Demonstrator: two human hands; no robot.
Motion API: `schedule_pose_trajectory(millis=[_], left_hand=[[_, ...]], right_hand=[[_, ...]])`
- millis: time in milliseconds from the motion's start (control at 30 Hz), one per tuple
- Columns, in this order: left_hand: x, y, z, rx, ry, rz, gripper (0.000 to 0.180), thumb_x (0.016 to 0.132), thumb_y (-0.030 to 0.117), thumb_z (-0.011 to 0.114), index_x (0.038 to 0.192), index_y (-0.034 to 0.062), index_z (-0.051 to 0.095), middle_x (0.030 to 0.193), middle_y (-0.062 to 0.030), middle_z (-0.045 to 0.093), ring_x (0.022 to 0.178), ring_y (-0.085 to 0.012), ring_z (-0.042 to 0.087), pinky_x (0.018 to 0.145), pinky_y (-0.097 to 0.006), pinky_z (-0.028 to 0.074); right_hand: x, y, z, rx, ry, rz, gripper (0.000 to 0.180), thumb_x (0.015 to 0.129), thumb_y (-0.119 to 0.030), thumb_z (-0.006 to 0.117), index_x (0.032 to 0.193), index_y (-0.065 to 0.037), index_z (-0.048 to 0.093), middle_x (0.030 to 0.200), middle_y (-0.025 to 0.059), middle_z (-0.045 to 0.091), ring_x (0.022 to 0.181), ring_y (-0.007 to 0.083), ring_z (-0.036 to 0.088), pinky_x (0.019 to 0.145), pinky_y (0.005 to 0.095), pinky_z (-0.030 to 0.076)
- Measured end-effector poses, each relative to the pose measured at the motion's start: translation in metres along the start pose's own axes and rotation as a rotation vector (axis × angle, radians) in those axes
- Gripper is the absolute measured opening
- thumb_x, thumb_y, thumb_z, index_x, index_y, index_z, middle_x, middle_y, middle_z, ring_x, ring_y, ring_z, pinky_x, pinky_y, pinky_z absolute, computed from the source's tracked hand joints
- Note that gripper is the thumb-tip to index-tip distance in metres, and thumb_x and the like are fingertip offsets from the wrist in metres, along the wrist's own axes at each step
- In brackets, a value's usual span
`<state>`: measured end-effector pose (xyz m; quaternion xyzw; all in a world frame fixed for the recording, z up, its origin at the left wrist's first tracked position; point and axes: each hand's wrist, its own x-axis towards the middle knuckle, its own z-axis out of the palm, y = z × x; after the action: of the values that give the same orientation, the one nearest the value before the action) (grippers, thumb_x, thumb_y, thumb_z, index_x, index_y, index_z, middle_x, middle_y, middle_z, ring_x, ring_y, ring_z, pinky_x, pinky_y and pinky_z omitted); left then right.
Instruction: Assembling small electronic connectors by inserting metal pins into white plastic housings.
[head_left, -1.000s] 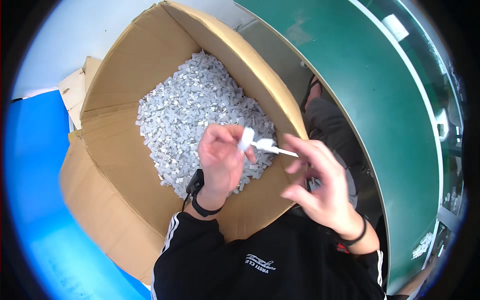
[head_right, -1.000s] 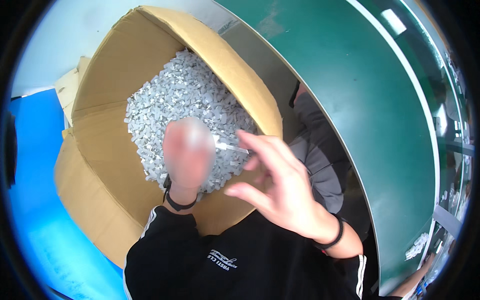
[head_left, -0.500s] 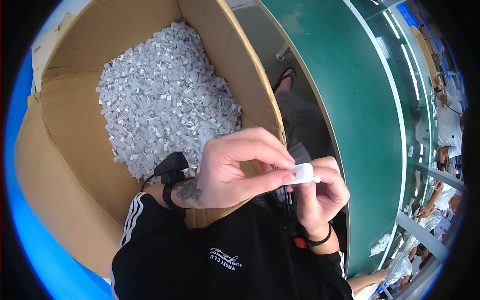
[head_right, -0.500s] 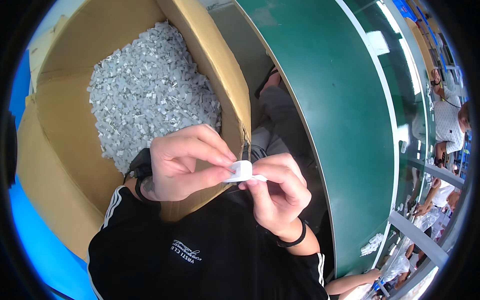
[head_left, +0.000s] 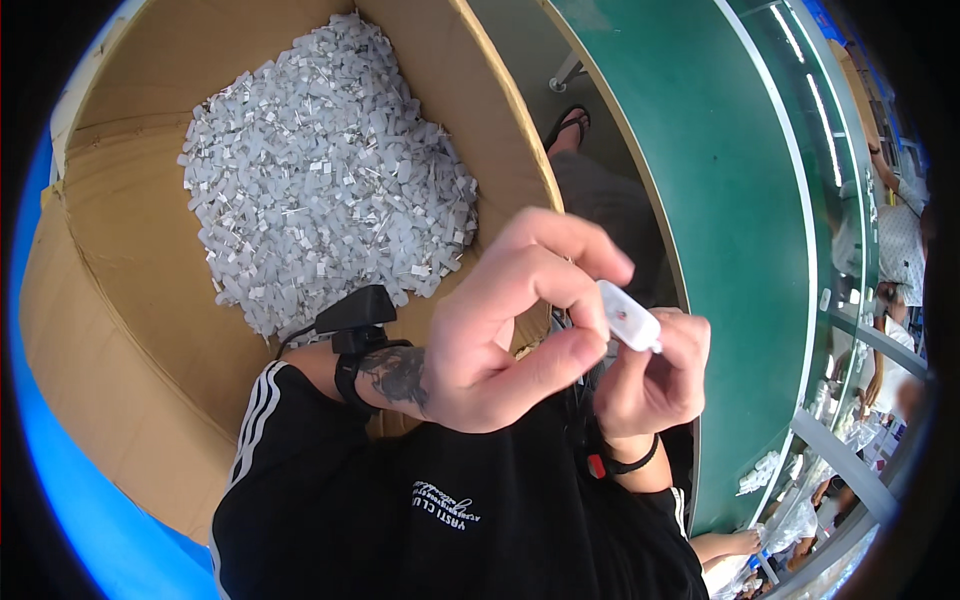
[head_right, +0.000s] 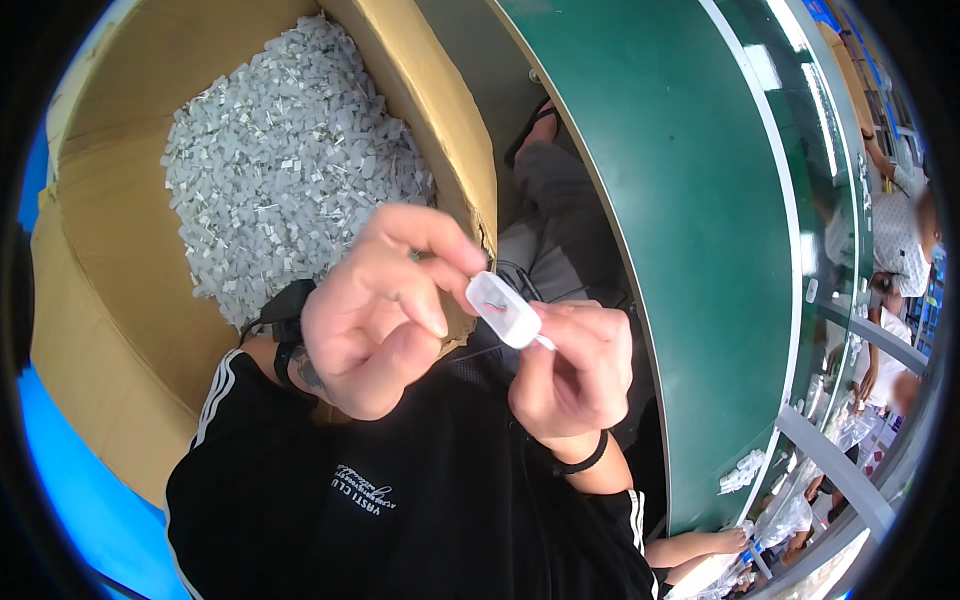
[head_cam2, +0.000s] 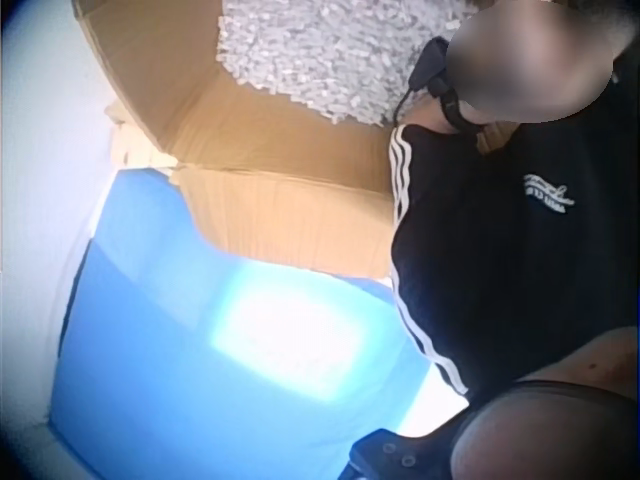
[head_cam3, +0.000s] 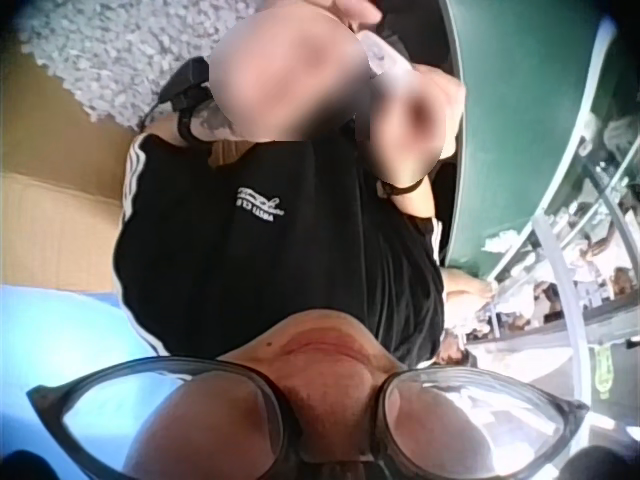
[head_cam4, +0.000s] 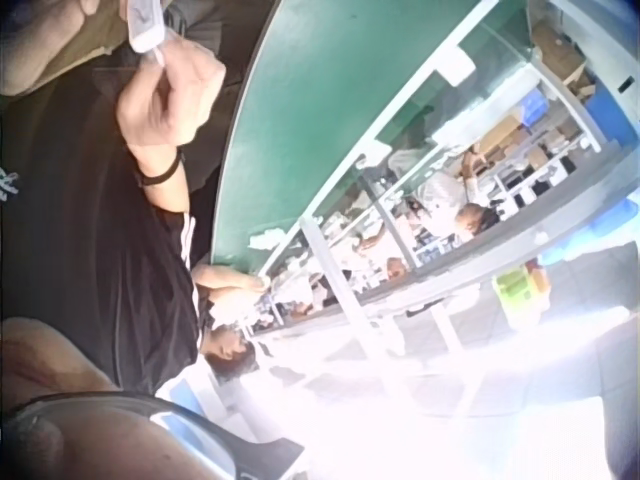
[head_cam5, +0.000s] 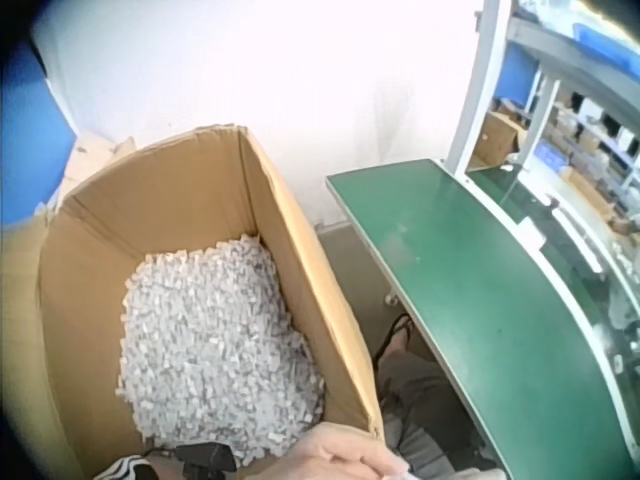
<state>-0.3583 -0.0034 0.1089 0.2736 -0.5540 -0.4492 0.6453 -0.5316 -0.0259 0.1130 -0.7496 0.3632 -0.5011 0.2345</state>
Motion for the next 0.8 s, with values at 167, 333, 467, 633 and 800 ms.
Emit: schedule_pose_trajectory(millis=[167,333,467,633,800], left_hand=[[0.016,0.005,-0.006,0.233,-0.093,-0.019,0.054,0.064,0.015,0.087,0.106,-0.0074,0.062,0.1,-0.0147,0.063,0.091,-0.0216,0.06,0.076,-0.031,0.047],[0.018,0.004,0.008,0.203,-0.024,-0.04,0.033,0.065,0.007,0.084,0.093,-0.0029,0.071,0.086,-0.0108,0.065,0.078,-0.0197,0.061,0.065,-0.028,0.047],[0.022,0.001,0.005,0.14,-0.158,-0.016,0.031,0.069,0.004,0.081,0.097,-0.0032,0.07,0.089,-0.0098,0.063,0.075,-0.0183,0.061,0.063,-0.027,0.047],[0.027,0.003,0.004,0.115,-0.254,-0.056,0.028,0.071,0.003,0.079,0.098,-0.0024,0.07,0.091,-0.0098,0.061,0.075,-0.0175,0.061,0.063,-0.026,0.047],[0.025,0.002,0.008,0.098,-0.238,-0.057,0.03,0.07,0.005,0.08,0.098,-0.0024,0.07,0.089,-0.0097,0.061,0.073,-0.0172,0.062,0.062,-0.026,0.048]], right_hand=[[-0.01,-0.001,-0.005,0.293,0.021,0.159,0.009,0.08,0.003,0.065,0.088,0.003,0.062,0.081,0.0128,0.061,0.065,0.0186,0.059,0.058,0.0269,0.048],[-0.015,0.003,-0.01,0.464,0.003,0.223,0.013,0.082,-0.007,0.068,0.088,0.002,0.062,0.081,0.0114,0.06,0.066,0.0169,0.057,0.059,0.0265,0.046],[-0.017,0.002,-0.015,0.571,-0.003,0.348,0.015,0.083,-0.011,0.069,0.087,0.002,0.062,0.081,0.0106,0.06,0.065,0.0158,0.056,0.058,0.0257,0.044],[-0.019,-0.005,-0.016,0.638,-0.007,0.404,0.017,0.086,-0.014,0.068,0.087,0.001,0.059,0.081,0.0091,0.058,0.066,0.0139,0.055,0.06,0.0254,0.043],[-0.022,-0.003,-0.015,0.599,0.029,0.263,0.018,0.081,-0.005,0.071,0.091,-0.001,0.056,0.085,0.0094,0.055,0.062,0.013,0.052,0.057,0.0253,0.043]])
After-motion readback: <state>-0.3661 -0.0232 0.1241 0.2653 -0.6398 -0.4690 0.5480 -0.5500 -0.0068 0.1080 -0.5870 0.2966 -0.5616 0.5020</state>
